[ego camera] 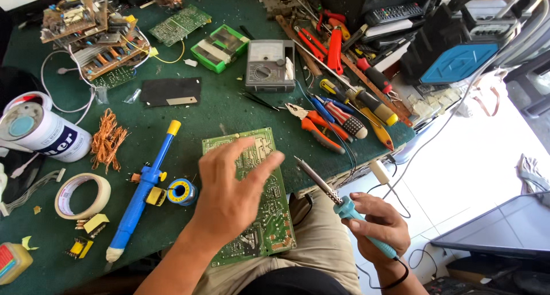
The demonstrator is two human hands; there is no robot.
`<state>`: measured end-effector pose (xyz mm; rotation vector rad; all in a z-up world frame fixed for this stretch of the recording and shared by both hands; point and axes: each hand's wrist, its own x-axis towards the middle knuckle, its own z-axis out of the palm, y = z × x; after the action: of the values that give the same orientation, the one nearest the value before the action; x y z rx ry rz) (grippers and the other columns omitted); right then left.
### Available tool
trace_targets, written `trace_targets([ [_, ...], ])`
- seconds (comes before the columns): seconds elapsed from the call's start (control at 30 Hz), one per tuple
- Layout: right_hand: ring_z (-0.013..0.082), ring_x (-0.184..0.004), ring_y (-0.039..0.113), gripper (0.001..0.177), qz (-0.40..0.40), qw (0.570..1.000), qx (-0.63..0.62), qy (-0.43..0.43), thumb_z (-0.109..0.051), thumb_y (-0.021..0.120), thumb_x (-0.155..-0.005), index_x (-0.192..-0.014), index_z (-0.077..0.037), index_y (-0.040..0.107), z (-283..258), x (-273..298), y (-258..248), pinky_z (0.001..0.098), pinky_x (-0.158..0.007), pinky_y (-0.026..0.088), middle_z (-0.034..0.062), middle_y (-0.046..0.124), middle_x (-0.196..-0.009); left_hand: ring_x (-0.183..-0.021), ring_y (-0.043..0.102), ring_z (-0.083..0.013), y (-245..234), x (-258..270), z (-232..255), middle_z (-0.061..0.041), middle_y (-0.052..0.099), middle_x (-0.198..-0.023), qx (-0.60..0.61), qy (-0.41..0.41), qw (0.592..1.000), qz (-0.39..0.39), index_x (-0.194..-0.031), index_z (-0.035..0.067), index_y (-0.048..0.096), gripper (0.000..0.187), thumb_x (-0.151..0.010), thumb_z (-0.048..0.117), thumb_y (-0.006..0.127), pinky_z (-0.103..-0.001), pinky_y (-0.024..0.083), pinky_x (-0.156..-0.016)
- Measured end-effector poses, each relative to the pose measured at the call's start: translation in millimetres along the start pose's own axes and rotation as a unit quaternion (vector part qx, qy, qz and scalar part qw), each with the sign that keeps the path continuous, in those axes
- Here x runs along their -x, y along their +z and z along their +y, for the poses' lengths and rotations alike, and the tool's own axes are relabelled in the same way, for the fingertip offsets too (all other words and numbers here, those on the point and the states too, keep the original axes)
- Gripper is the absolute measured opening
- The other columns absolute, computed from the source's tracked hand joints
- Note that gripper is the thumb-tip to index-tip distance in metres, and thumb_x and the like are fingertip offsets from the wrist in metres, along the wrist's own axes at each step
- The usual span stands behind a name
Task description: The person solders a green circuit board using a soldering iron and solder wire. They use a blue desoldering pump to remove solder and manipulate the board on a cluttered workbench.
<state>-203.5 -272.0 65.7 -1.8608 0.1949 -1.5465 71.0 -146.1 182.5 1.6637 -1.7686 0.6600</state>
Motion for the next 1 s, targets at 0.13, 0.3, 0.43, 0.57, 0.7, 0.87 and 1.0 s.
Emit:
trace_targets([
  [0.13, 0.0324, -0.117, 0.077, 0.018, -0.016, 0.999, 0.019, -0.027, -0.008, 0.083, -0.088, -0.104, -0.017, 0.079, -2.6, -5.3, 0.8, 0.0435, -0.105, 0.070, 0.0087, 0.074, -0.120, -0.129, 0.052, -0.0343, 6.6, -1.7, -0.4, -0.017, 0.044, -0.150, -0.026, 0.030, 0.998, -0.039, -0.159, 0.035, 0.051, 0.058, -0.113, 0.001, 0.042, -0.053, 0.046, -0.108],
  [0.3, 0.0356, -0.113, 0.077, 0.009, -0.019, 0.995, 0.053, -0.078, -0.008, 0.084, -0.085, -0.094, -0.009, 0.080, 0.8, 2.8, -3.4, 0.0432, -0.099, 0.071, 0.0148, 0.074, -0.116, -0.116, 0.055, -0.0395, 1.3, -7.7, -2.2, -0.019, 0.049, -0.141, -0.055, -0.115, 0.992, -0.023, -0.113, 0.013, 0.066, 0.026, -0.093, -0.004, 0.063, -0.055, 0.044, -0.099],
  [0.43, 0.0246, -0.098, 0.077, 0.009, -0.041, 0.988, 0.083, -0.121, -0.011, 0.083, -0.088, -0.095, -0.014, 0.079, 3.3, -9.1, -4.7, 0.0476, -0.099, 0.072, 0.0119, 0.072, -0.110, -0.129, 0.047, -0.0387, -8.2, -9.3, 2.6, -0.023, 0.046, -0.142, 0.035, -0.040, 0.998, -0.020, -0.124, 0.017, 0.065, 0.045, -0.089, -0.009, 0.059, -0.052, 0.037, -0.113],
  [0.57, 0.0292, -0.100, 0.078, 0.008, -0.099, 0.980, 0.087, -0.149, -0.011, 0.076, -0.094, -0.101, -0.012, 0.081, -1.8, -17.1, -6.7, 0.0495, -0.101, 0.070, 0.0139, 0.071, -0.119, -0.128, 0.052, -0.0419, 0.1, -10.3, -1.8, -0.023, 0.045, -0.153, -0.078, -0.091, 0.984, -0.132, -0.143, 0.018, 0.063, 0.041, -0.108, 0.009, 0.042, -0.061, 0.042, -0.108],
  [0.7, 0.0341, -0.107, 0.078, 0.016, -0.125, 0.972, 0.096, -0.177, -0.016, 0.067, -0.102, -0.100, -0.011, 0.081, -4.8, -19.3, -10.0, 0.0483, -0.102, 0.069, 0.0141, 0.070, -0.126, -0.124, 0.052, -0.0425, -5.3, -16.8, -13.6, -0.022, 0.049, -0.142, -0.207, -0.138, 0.968, -0.023, -0.122, 0.008, 0.060, 0.022, -0.103, -0.001, 0.064, -0.056, 0.046, -0.098],
  [0.87, 0.0289, -0.094, 0.079, 0.007, -0.068, 0.983, 0.079, -0.148, -0.011, 0.079, -0.090, -0.098, -0.010, 0.078, -2.5, -15.2, -0.8, 0.0488, -0.097, 0.071, 0.0147, 0.072, -0.112, -0.104, 0.061, -0.0295, -16.2, -13.4, -15.1, -0.002, 0.068, -0.116, -0.125, -0.090, 0.988, 0.002, -0.080, 0.015, 0.062, 0.037, -0.099, 0.037, 0.085, -0.046, 0.040, -0.088],
  [1.0, 0.0288, -0.089, 0.077, 0.025, 0.092, 0.995, -0.032, 0.031, -0.022, 0.075, -0.099, -0.118, -0.009, 0.068, -3.4, 0.2, 8.5, 0.0429, -0.084, 0.069, 0.0141, 0.073, -0.096, -0.131, 0.058, -0.0381, -15.0, 3.9, -15.7, -0.019, 0.050, -0.148, -0.026, -0.092, 0.994, -0.055, -0.137, 0.014, 0.058, 0.057, -0.094, 0.032, 0.091, -0.054, 0.049, -0.101],
])
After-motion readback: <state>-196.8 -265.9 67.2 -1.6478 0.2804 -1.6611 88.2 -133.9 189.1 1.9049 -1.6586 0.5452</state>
